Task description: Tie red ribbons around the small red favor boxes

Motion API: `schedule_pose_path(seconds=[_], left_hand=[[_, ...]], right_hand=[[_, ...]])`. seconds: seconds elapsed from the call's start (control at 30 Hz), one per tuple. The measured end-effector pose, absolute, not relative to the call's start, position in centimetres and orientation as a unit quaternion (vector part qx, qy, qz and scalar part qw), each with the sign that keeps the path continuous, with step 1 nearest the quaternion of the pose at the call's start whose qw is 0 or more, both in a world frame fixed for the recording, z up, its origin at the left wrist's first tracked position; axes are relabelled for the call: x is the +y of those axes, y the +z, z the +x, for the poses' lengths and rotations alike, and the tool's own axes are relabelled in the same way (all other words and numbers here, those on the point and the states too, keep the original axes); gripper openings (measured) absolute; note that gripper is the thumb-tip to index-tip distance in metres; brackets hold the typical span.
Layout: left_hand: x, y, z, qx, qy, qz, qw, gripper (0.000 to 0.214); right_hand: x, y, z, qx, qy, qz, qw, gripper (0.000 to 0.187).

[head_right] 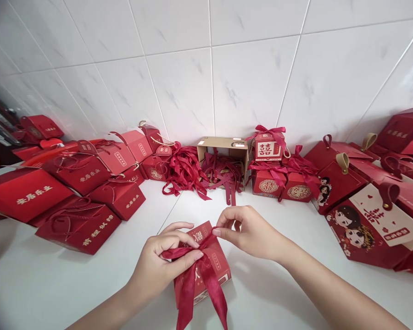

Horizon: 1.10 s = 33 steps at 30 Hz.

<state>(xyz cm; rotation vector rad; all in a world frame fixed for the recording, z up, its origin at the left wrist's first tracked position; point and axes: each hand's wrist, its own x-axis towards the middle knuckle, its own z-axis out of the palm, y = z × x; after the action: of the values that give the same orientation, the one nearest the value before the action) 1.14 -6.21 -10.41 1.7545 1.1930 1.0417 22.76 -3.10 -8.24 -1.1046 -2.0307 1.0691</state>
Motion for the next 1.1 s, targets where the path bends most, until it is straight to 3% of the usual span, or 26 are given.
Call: schedule_pose_path(seconds=[0.23, 1.1], left_hand=[[-5.96, -10.41, 0.92, 0.477, 0.398, 0.686, 0.379, 0.007], [-5.60, -10.77, 0.93, 0.472, 0.432, 0.679, 0.360, 0.007]], right_hand=[[-3.38, -8.10, 22.65, -0.774, 0.345, -0.434, 0.307, 0.021], [-3.77, -8.25, 22.50, -0.748, 0.321, -0.499, 0.298, 0.023]])
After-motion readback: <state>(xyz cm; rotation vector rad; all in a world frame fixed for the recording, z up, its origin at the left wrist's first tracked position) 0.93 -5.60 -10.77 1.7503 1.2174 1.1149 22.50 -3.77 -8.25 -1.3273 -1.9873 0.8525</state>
